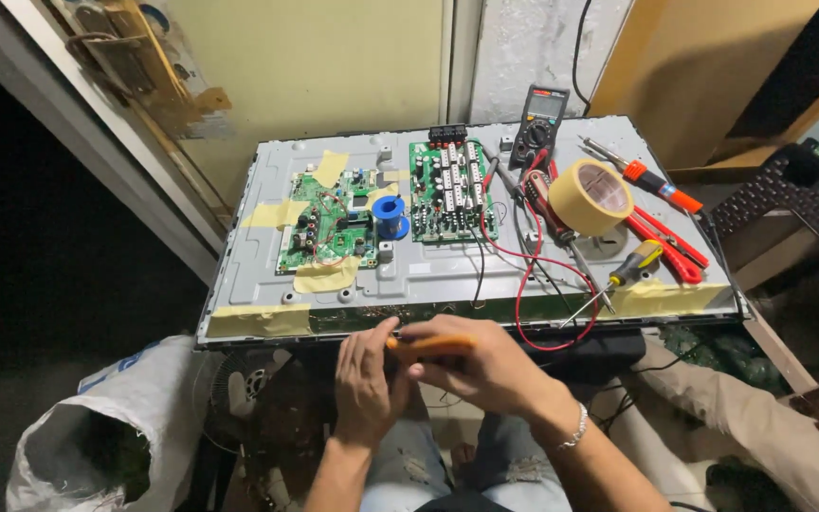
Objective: Testing and repairing a television circuit board using a soldering iron and multimeter probes.
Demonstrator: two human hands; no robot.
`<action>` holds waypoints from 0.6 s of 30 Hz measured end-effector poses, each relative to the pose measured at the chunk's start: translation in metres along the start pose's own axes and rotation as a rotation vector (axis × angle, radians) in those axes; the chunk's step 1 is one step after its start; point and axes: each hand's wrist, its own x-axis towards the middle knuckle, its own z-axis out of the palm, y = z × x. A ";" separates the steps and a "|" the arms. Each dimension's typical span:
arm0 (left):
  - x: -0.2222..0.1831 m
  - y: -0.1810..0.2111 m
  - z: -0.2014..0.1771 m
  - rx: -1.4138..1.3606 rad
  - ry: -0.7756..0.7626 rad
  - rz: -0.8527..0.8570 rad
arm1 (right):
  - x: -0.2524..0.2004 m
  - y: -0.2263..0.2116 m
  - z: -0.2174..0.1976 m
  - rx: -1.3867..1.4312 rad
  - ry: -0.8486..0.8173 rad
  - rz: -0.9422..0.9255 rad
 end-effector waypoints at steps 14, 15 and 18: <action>-0.002 -0.008 -0.014 -0.209 0.112 -0.473 | -0.120 0.097 -0.121 -0.709 0.362 0.708; 0.000 -0.004 -0.015 -0.228 0.093 -0.467 | -0.120 0.106 -0.124 -0.770 0.291 0.699; -0.001 -0.002 -0.025 -0.210 0.113 -0.432 | -0.113 0.125 -0.125 -0.689 0.353 0.554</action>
